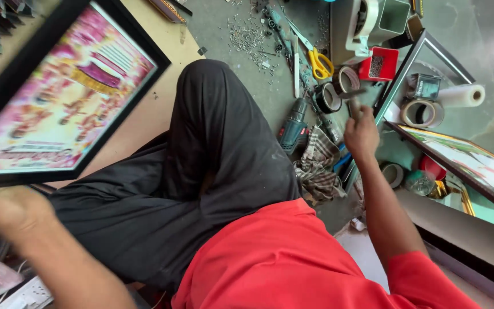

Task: The user is assembling a picture frame by securing the backing with a hammer and nails, cleaning the glass, and applying black tape around the edges.

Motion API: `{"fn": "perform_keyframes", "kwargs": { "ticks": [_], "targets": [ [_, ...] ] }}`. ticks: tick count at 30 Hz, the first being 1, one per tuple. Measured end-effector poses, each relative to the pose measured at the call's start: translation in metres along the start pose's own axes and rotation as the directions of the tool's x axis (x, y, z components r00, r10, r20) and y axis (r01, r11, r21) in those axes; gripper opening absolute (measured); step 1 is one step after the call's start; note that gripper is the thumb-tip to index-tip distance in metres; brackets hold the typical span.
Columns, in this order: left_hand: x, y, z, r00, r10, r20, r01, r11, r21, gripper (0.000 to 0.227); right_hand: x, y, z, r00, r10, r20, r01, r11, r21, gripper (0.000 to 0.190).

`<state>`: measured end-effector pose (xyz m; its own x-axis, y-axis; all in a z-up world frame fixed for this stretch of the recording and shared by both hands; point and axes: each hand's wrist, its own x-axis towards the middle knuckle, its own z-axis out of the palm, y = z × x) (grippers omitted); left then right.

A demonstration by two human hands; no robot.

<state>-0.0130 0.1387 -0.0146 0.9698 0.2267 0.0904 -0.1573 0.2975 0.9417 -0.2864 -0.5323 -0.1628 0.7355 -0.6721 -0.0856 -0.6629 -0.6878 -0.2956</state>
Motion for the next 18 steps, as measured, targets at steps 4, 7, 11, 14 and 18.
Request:
{"fn": "perform_keyframes", "kwargs": {
  "ticks": [4, 7, 11, 14, 18],
  "targets": [
    [-0.001, -0.099, -0.079, 0.995, 0.102, 0.012, -0.102, 0.994, 0.034, 0.037, -0.026, 0.035, 0.006, 0.995, 0.096, -0.033, -0.097, 0.995, -0.035, 0.041],
    [-0.017, -0.122, -0.090, 0.996, 0.078, -0.040, -0.080, 0.995, -0.065, 0.029, -0.028, 0.030, 0.002, 0.998, 0.017, -0.054, -0.025, 0.990, -0.142, 0.047],
    [-0.045, -0.097, -0.056, 0.977, -0.098, -0.187, 0.102, 0.995, 0.009, 0.038, -0.003, -0.008, -0.002, 0.956, -0.282, -0.076, 0.268, 0.950, -0.160, 0.051],
    [-0.065, -0.077, -0.030, 0.978, -0.064, -0.197, 0.084, 0.992, 0.091, 0.036, 0.020, -0.031, -0.004, 0.917, -0.400, -0.007, 0.392, 0.902, -0.180, 0.053],
    [-0.081, -0.068, -0.001, 0.980, 0.158, -0.122, -0.133, 0.972, 0.196, 0.025, 0.050, -0.034, 0.005, 0.891, -0.447, 0.076, 0.449, 0.846, -0.287, 0.026]
  ]
}}
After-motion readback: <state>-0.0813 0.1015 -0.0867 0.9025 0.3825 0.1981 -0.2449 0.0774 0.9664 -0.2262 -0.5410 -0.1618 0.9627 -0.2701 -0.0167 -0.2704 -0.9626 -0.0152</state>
